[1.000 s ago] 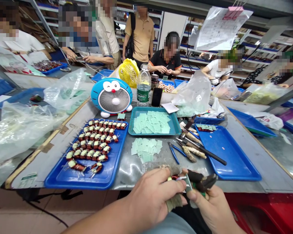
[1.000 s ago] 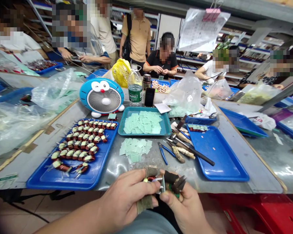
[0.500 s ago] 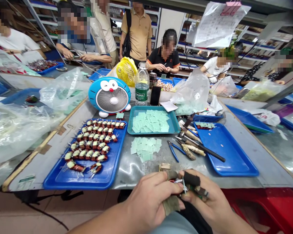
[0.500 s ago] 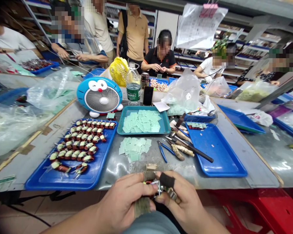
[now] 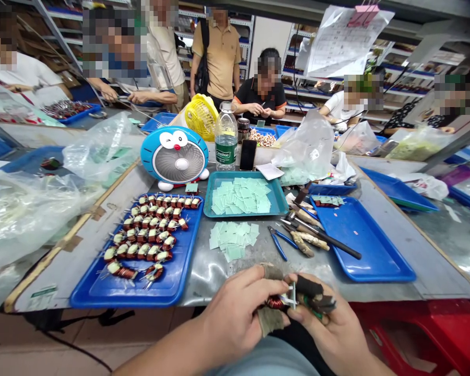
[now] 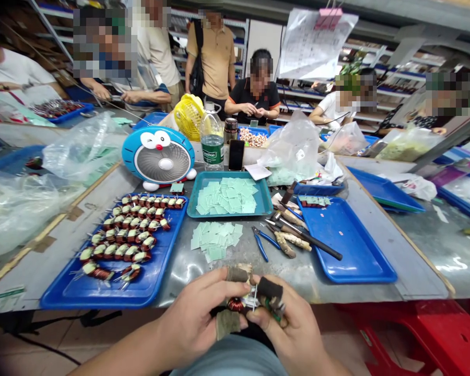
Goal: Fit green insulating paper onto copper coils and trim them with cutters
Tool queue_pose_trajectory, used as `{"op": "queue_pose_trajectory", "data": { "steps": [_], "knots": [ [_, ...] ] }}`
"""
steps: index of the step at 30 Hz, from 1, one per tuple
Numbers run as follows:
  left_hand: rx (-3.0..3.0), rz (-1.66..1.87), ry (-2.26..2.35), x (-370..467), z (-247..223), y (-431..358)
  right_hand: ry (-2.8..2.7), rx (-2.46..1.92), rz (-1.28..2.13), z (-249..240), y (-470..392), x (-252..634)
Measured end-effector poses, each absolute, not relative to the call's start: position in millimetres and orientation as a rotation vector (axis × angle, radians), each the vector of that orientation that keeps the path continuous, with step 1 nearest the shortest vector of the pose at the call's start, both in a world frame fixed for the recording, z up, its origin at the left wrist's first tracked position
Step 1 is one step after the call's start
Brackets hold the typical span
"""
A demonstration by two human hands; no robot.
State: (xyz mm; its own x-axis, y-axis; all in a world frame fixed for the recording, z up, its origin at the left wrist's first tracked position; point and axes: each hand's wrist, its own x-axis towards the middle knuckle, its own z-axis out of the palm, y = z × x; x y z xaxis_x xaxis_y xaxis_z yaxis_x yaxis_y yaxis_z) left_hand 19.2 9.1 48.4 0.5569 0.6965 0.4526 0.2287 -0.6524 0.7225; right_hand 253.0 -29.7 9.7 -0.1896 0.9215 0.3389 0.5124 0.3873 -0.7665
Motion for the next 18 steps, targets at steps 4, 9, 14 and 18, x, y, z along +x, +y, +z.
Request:
{"op": "queue_pose_trajectory", "data": {
  "steps": [4, 9, 14, 18],
  "knots": [
    [2.231, 1.07, 0.733, 20.2, 48.6, 7.4, -1.913, -1.189, 0.577, 13.5, -29.8, 254.7],
    [2.149, 1.118, 0.715, 22.1, 45.4, 4.2, -1.959, -1.134, 0.479, 24.3, -27.5, 251.5],
    [1.383, 0.717, 0.676, 26.6, 41.4, 0.1, -2.125, -1.029, 0.248, 44.2, -19.6, 248.0],
    [1.257, 0.585, 0.721, 31.2, 47.0, 3.2, -2.199, -1.005, 0.191, 52.2, -16.4, 246.6]
  ]
}}
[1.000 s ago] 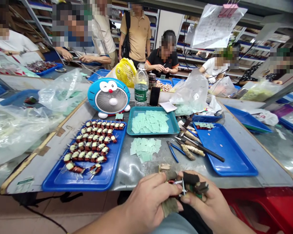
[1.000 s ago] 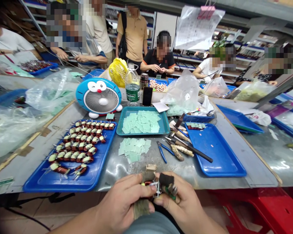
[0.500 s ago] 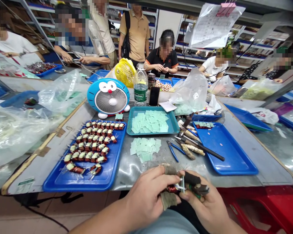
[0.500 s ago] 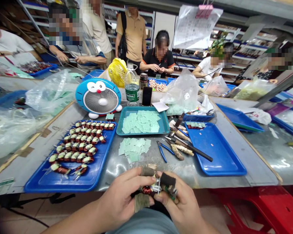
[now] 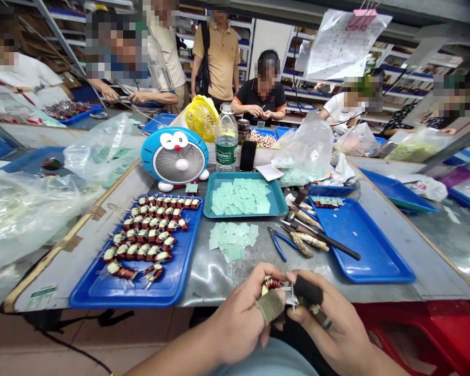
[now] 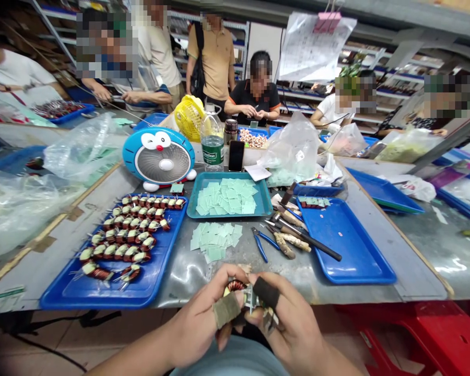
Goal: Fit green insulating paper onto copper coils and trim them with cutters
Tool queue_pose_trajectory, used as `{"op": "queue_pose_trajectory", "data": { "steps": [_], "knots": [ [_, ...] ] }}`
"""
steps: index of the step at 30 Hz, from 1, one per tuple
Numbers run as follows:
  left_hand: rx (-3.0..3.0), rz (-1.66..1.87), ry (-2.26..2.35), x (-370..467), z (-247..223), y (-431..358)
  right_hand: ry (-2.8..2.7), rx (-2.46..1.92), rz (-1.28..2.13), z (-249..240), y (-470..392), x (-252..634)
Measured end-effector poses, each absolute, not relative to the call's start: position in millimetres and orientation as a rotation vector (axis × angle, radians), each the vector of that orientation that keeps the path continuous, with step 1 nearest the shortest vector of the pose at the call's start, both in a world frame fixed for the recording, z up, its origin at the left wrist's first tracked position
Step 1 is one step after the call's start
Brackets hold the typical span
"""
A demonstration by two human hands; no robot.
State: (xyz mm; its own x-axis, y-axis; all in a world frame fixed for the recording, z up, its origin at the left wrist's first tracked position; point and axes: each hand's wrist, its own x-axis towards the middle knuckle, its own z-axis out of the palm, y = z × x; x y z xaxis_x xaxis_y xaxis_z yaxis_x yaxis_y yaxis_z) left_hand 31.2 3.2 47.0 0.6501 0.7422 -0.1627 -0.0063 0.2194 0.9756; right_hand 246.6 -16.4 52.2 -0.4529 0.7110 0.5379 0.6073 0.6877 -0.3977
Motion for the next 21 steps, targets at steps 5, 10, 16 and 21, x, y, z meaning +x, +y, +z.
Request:
{"op": "queue_pose_trajectory", "data": {
  "steps": [5, 10, 16, 21],
  "knots": [
    [1.395, 0.687, 0.746, 36.4, 56.7, 9.3, -2.117, -1.053, 0.252, 48.4, -18.3, 246.9],
    [1.607, 0.889, 0.701, 38.6, 57.1, 6.5, -2.014, -1.086, 0.391, 30.9, -25.3, 247.2],
    [1.601, 0.883, 0.714, 31.6, 65.5, 3.7, -2.03, -1.018, 0.366, 40.7, -25.1, 242.3],
    [1.263, 0.685, 0.677, 30.5, 59.6, 1.2, -2.229, -0.778, 0.108, 66.6, -11.1, 241.4]
  ]
}}
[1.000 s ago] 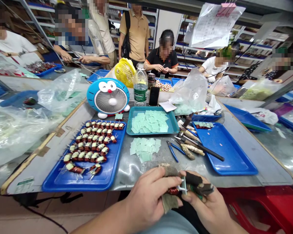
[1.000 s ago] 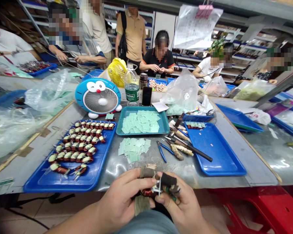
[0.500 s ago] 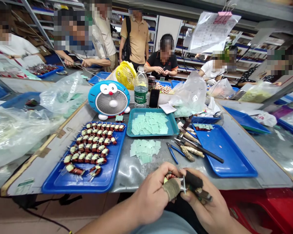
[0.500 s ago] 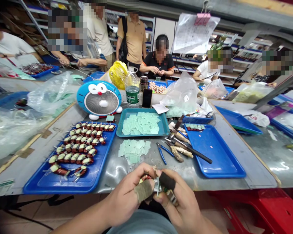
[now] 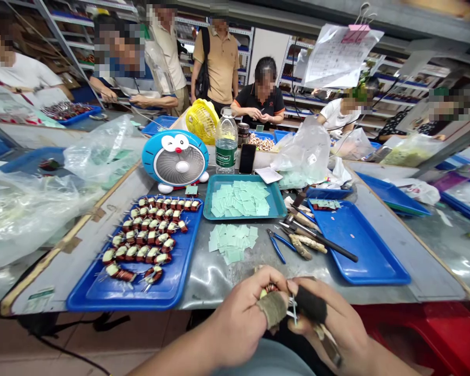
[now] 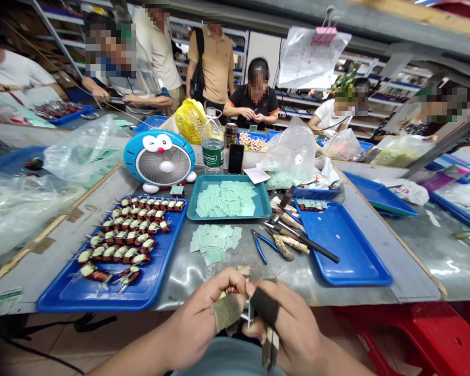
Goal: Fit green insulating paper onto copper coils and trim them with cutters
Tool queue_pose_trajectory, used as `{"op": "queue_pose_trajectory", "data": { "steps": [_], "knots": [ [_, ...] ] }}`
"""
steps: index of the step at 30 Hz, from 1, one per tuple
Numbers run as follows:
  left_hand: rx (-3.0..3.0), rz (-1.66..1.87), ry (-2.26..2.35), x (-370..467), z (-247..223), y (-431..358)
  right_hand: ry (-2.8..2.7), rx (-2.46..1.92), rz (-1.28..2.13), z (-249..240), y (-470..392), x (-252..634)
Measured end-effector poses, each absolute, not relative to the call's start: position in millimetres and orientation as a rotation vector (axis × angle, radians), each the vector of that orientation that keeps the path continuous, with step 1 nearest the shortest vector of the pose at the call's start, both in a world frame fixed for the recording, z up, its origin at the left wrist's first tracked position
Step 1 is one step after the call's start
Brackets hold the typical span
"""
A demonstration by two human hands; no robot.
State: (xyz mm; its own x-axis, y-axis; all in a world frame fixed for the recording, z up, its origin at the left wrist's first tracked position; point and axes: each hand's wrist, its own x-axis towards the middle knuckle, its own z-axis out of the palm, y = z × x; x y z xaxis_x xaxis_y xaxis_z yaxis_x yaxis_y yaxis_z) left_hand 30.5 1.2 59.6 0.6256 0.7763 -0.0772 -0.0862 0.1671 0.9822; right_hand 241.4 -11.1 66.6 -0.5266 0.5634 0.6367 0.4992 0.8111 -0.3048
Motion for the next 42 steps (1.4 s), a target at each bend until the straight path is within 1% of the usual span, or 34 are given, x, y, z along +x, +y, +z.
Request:
{"op": "queue_pose_trajectory", "data": {
  "steps": [3, 7, 9, 11, 15, 16, 18, 21, 25, 29, 33, 35, 37, 39, 41, 42],
  "knots": [
    [1.253, 0.746, 0.689, 30.8, 55.1, -2.9, -2.252, -0.802, 0.201, 65.6, -11.2, 238.4],
    [1.377, 0.86, 0.739, 28.7, 57.4, -7.6, -2.09, -1.017, 0.491, 51.9, -23.5, 232.0],
    [1.429, 0.872, 0.738, 27.6, 61.0, -8.9, -2.064, -1.057, 0.578, 49.2, -27.5, 231.0],
    [1.476, 0.874, 0.714, 27.6, 64.3, -9.9, -2.103, -1.001, 0.534, 52.6, -26.3, 232.1],
    [1.406, 0.838, 0.675, 31.0, 65.8, -12.7, -2.223, -0.821, 0.257, 67.5, -14.9, 238.4],
    [1.352, 0.816, 0.674, 31.9, 64.7, -13.3, -2.258, -0.81, 0.263, 70.0, -12.7, 239.9],
    [1.265, 0.785, 0.676, 33.1, 61.0, -13.8, -2.294, -0.842, 0.379, 71.3, -11.2, 241.6],
    [1.263, 0.784, 0.723, 31.9, 54.7, -12.5, -2.195, -0.95, 0.518, 65.8, -15.1, 239.6],
    [1.365, 0.807, 0.794, 28.4, 51.4, -11.1, -2.049, -1.001, 0.522, 58.7, -19.4, 232.6],
    [1.485, 0.864, 0.792, 27.1, 54.7, -11.3, -2.084, -0.929, 0.52, 62.7, -15.3, 232.2],
    [1.446, 0.773, 0.829, 24.6, 58.7, -8.8, -2.121, -0.899, 0.456, 63.7, -14.1, 234.8],
    [1.36, 0.689, 0.832, 21.0, 60.4, -7.0, -2.029, -1.001, 0.658, 59.8, -16.9, 231.4],
    [1.356, 0.629, 0.81, 15.9, 62.0, -5.9, -1.787, -1.16, 1.034, 54.0, -20.6, 224.4],
    [1.474, 0.659, 0.821, 11.3, 62.2, -6.0, -1.478, -1.279, 1.35, 48.1, -23.7, 217.4],
    [1.577, 0.741, 0.847, 9.4, 59.8, -7.3, -1.308, -1.33, 1.533, 43.1, -25.4, 214.9],
    [1.562, 0.771, 0.872, 9.8, 57.5, -8.0, -1.311, -1.345, 1.564, 41.1, -25.6, 216.3]
  ]
}}
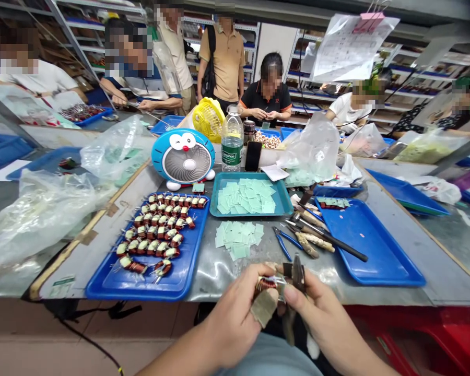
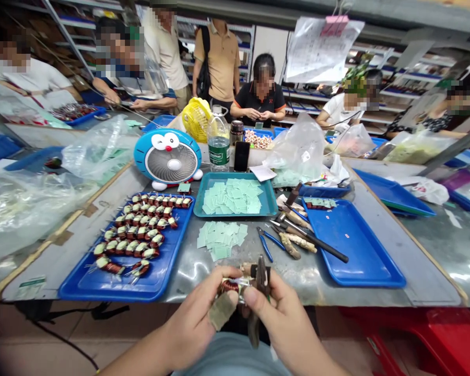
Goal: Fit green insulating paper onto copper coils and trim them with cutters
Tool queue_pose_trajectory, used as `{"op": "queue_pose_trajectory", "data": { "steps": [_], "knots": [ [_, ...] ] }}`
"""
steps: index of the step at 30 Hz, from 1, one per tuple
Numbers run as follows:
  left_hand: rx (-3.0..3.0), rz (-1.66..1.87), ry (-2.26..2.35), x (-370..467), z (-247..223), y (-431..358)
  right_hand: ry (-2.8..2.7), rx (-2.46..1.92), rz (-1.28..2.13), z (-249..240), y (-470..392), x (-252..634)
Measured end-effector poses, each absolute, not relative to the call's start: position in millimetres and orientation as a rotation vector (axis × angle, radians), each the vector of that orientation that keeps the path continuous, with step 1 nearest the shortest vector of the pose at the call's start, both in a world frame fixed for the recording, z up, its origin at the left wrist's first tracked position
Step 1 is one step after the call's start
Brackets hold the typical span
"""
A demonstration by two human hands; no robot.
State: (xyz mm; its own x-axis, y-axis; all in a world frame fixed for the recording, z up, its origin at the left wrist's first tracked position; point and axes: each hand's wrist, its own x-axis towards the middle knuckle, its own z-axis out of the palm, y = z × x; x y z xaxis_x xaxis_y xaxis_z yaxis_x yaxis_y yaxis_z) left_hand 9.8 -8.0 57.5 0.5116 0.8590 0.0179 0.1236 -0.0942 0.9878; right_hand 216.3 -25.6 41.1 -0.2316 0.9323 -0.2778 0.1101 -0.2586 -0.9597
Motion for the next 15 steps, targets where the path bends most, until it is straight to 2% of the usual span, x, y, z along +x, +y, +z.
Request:
{"op": "queue_pose_trajectory", "data": {
  "steps": [2, 6, 9, 12, 15],
  "knots": [
    [1.402, 0.758, 0.93, 12.8, 51.9, -9.1, -1.504, -1.361, 1.453, 38.7, -24.5, 223.2],
    [1.065, 0.647, 1.008, 21.1, 43.4, -6.4, -2.065, -1.237, 0.767, 42.3, -16.8, 237.7],
    [0.982, 0.614, 1.004, 23.8, 42.9, -2.4, -2.138, -1.14, 0.465, 49.2, -10.2, 237.2],
    [1.0, 0.568, 0.98, 23.8, 46.3, -1.7, -2.159, -1.07, 0.378, 52.4, -7.3, 232.8],
    [1.141, 0.637, 0.986, 23.7, 51.2, -5.6, -2.14, -1.048, 0.497, 48.4, -9.5, 231.3]
  ]
}}
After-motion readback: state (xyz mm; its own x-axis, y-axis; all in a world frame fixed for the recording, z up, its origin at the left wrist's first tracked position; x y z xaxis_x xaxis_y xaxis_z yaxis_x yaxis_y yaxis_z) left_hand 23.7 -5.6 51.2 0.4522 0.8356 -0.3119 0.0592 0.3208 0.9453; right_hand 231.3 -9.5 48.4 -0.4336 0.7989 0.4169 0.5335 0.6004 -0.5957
